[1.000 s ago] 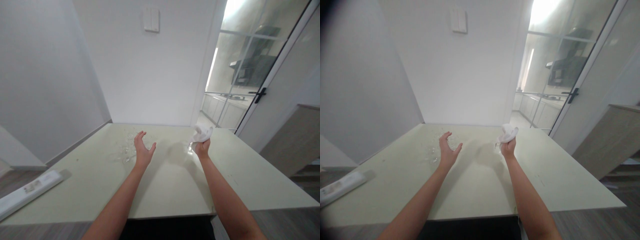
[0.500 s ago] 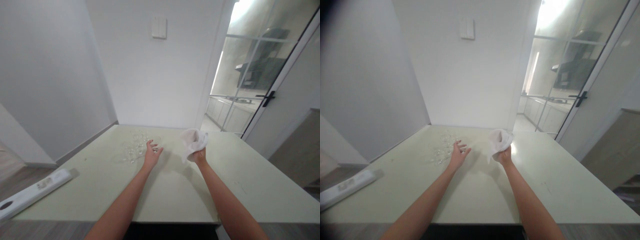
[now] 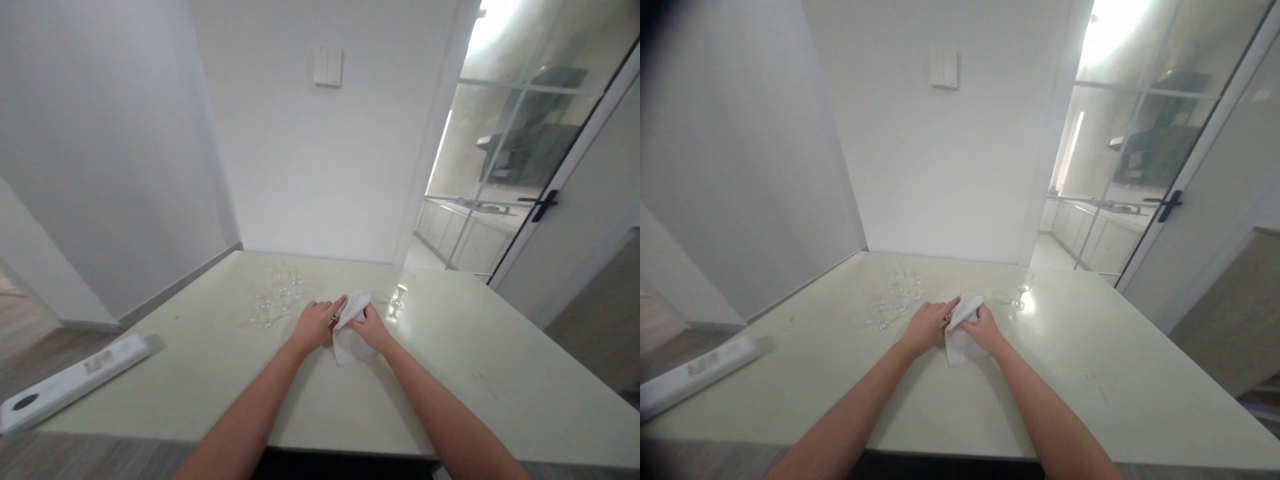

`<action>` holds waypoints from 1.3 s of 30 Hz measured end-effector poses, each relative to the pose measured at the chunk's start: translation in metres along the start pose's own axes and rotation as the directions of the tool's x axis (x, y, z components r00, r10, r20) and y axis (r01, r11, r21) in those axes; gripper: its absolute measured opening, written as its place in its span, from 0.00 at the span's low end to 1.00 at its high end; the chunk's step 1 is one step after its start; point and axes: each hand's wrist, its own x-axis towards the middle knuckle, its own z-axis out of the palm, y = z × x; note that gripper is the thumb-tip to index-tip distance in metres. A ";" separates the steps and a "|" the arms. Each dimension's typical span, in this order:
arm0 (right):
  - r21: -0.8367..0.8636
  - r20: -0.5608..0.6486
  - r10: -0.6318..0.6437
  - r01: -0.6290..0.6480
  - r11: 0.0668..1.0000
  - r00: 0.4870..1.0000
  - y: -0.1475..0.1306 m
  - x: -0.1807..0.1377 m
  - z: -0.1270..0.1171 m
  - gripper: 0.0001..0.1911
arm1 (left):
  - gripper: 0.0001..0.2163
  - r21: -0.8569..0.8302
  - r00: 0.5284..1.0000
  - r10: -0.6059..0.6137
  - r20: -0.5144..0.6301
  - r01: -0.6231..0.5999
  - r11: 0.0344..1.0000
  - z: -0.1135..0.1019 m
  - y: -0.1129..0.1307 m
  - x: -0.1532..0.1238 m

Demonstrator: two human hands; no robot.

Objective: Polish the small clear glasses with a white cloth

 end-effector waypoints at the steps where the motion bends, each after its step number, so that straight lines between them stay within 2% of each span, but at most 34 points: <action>1: 0.052 -0.040 0.048 -0.046 0.998 0.998 -0.001 0.001 0.000 0.26 | 0.29 0.000 1.000 0.008 -0.029 -0.008 1.000 -0.002 0.001 0.000; 4: 0.268 -0.121 0.219 -0.180 0.947 0.968 -0.002 0.007 -0.005 0.23 | 0.21 -0.049 0.977 0.013 -0.213 -0.024 0.998 -0.006 0.003 0.001; 6: 0.370 -0.108 0.299 -0.241 0.897 0.948 -0.001 0.010 -0.011 0.22 | 0.15 -0.121 0.947 0.007 -0.322 -0.048 0.992 -0.009 0.004 0.001; 8: 0.383 -0.072 0.322 -0.271 0.883 0.944 0.001 0.011 -0.015 0.21 | 0.09 -0.215 0.946 -0.005 -0.323 -0.068 0.974 -0.009 0.006 0.000; 11: 0.309 -0.012 0.295 -0.277 0.910 0.955 0.004 0.009 -0.017 0.21 | 0.10 -0.359 0.967 -0.109 -0.231 0.019 0.933 -0.006 0.006 -0.001; 13: 0.214 0.003 0.232 -0.227 0.950 0.973 0.004 0.006 -0.016 0.23 | 0.13 -0.464 0.950 -0.250 -0.185 0.140 0.875 -0.001 0.004 0.001; 15: 0.092 0.015 0.122 -0.123 0.988 0.992 0.002 0.003 -0.015 0.27 | 0.16 -0.591 0.912 -0.398 -0.098 0.268 0.760 0.005 -0.001 0.005; 17: -0.008 0.037 0.011 -0.011 1.000 0.999 0.000 0.001 -0.015 0.28 | 0.18 -0.705 0.855 -0.516 0.053 0.398 0.587 0.013 -0.005 0.009; 19: -0.058 0.047 -0.071 0.074 0.996 0.996 -0.003 0.000 -0.016 0.26 | 0.19 -0.758 0.792 -0.575 0.207 0.501 0.418 0.019 -0.008 0.012; 21: -0.066 0.025 -0.088 0.090 0.994 0.996 -0.005 0.000 -0.016 0.26 | 0.20 -0.766 0.767 -0.575 0.284 0.542 0.345 0.021 -0.008 0.012; 23: -0.018 -0.014 -0.029 0.029 0.999 0.999 -0.007 0.001 -0.014 0.25 | 0.20 -0.769 0.806 -0.544 0.233 0.495 0.405 0.019 -0.005 0.011; 26: 0.155 -0.070 0.158 -0.145 0.977 0.985 -0.008 0.003 -0.010 0.22 | 0.15 -0.708 0.896 -0.441 -0.050 0.280 0.648 0.008 0.003 0.005; 28: 0.267 -0.040 0.305 -0.284 0.921 0.952 -0.009 0.004 -0.007 0.21 | 0.14 -0.600 0.923 -0.295 -0.249 0.092 0.795 0.001 0.008 0.001; 29: 0.295 0.001 0.363 -0.347 0.890 0.932 -0.009 0.005 -0.006 0.22 | 0.14 -0.546 0.926 -0.212 -0.312 0.007 0.838 -0.001 0.009 -0.001; 31: 0.286 0.078 0.428 -0.431 0.856 0.901 -0.010 0.005 -0.006 0.25 | 0.11 -0.482 0.935 -0.082 -0.345 -0.101 0.871 -0.004 0.010 -0.004; 33: 0.231 0.097 0.441 -0.451 0.862 0.892 -0.009 0.005 -0.006 0.26 | 0.10 -0.489 0.954 -0.069 -0.292 -0.087 0.868 -0.005 0.009 -0.003; 36: 0.115 0.008 0.327 -0.326 0.938 0.945 -0.006 0.004 -0.007 0.24 | 0.15 -0.590 0.951 -0.248 -0.187 0.093 0.802 -0.001 0.004 0.003; 37: 0.060 -0.013 0.251 -0.250 0.966 0.968 -0.005 0.003 -0.007 0.23 | 0.15 -0.645 0.931 -0.337 -0.138 0.174 0.744 0.001 0.002 0.006; 39: -0.063 -0.003 0.081 -0.081 0.995 0.997 -0.002 0.001 -0.007 0.26 | 0.16 -0.748 0.863 -0.504 0.036 0.357 0.560 0.005 -0.001 0.010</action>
